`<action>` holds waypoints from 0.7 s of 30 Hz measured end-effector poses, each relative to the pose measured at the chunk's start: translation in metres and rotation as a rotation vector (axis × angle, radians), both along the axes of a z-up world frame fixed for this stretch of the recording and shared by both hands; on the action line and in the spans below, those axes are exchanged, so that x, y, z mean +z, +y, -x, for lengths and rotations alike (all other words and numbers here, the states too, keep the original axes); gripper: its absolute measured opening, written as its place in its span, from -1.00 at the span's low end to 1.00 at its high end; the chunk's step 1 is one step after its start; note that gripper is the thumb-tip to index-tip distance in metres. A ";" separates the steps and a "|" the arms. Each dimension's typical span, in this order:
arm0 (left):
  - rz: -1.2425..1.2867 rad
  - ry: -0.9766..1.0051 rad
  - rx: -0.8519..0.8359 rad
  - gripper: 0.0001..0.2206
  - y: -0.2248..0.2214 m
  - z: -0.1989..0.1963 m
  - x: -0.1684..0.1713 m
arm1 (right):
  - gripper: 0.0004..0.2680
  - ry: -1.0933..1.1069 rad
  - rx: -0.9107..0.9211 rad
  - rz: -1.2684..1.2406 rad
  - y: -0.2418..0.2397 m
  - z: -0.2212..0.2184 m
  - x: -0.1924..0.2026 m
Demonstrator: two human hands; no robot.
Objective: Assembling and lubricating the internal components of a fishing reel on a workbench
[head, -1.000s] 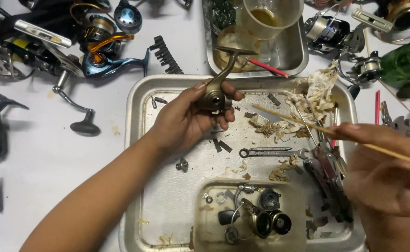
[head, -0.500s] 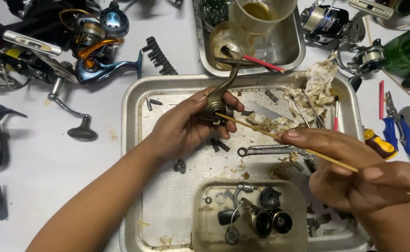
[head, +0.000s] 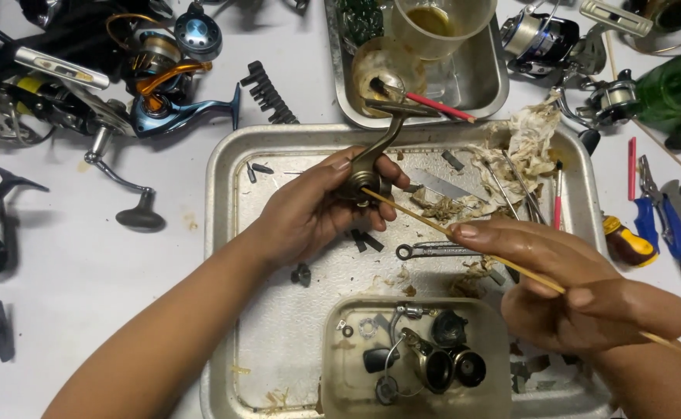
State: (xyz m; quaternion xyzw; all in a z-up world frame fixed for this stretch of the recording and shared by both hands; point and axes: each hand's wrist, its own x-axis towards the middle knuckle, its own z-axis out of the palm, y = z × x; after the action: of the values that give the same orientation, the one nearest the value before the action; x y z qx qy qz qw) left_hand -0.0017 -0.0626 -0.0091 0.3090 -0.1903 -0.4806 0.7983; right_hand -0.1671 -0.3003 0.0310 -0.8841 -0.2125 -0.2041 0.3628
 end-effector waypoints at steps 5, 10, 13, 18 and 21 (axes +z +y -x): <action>-0.013 -0.032 -0.016 -0.60 0.000 -0.002 -0.006 | -0.81 -0.082 0.102 -0.074 0.007 -0.009 0.007; -0.065 -0.143 -0.054 -0.56 0.002 -0.003 -0.007 | -0.63 0.036 0.006 -0.026 0.001 -0.002 0.006; -0.060 -0.123 -0.061 -0.58 0.002 -0.005 -0.007 | -0.60 0.122 0.077 -0.027 -0.009 0.000 -0.006; -0.248 -0.370 0.033 -0.45 -0.001 -0.005 0.000 | -0.56 0.014 0.075 -0.653 -0.025 0.003 -0.036; -0.558 -0.848 0.201 -0.35 -0.003 0.000 0.022 | -0.85 -0.411 -0.047 -0.576 -0.009 -0.018 -0.011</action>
State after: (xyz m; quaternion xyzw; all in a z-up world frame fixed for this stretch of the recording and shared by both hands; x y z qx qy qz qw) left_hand -0.0020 -0.0654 0.0132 0.6944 -0.3310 -0.2665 0.5807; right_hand -0.1494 -0.3094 0.0196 -0.6905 -0.1944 -0.4376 0.5421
